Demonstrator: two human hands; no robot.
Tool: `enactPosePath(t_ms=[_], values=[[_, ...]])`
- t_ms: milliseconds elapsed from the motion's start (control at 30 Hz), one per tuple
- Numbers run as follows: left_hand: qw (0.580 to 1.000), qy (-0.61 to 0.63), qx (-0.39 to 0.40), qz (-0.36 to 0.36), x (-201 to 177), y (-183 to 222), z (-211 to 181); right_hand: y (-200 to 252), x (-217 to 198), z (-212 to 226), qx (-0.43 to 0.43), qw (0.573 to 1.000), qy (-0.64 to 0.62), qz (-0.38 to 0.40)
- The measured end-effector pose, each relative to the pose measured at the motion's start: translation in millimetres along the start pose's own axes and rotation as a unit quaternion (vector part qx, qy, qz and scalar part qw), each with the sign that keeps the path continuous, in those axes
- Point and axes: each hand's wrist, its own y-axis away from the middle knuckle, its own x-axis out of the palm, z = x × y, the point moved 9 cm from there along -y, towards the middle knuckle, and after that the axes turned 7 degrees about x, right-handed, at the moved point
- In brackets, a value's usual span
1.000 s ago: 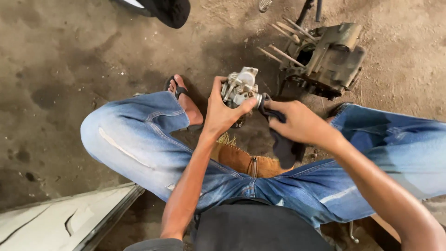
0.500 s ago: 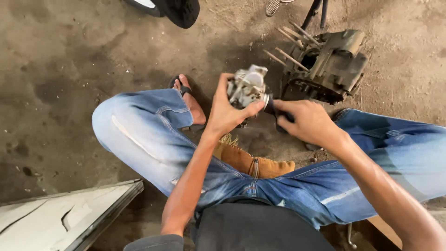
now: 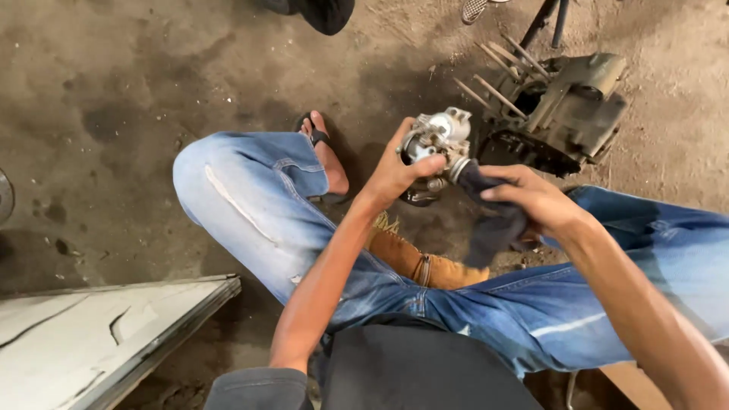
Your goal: The person cleans a motorcycle carburetor using a cloth.
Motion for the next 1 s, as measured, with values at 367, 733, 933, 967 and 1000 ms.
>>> enactPosePath(t_ms=[367,733,933,967,1000], values=[[0.909,0.405,-0.095,0.017,-10.8,0.1,70.8,17.8,-44.0,66.5,-0.117,0.858,-0.496,-0.064],[0.97,0.24,0.014,0.045,-10.2,4.0,-0.3,60.5,-28.0,80.6,-0.169,0.926,0.146,-0.305],[0.986,0.158,0.048,0.037,-12.2,2.2,-17.7,64.0,17.7,93.1,-0.249,0.876,0.317,-0.263],[0.987,0.154,0.034,0.025,-13.3,1.7,-15.8,61.4,27.6,95.4,-0.236,0.869,0.359,-0.246],[0.988,0.151,0.019,0.014,-14.1,1.3,-13.9,59.0,37.2,97.3,-0.223,0.86,0.399,-0.227]])
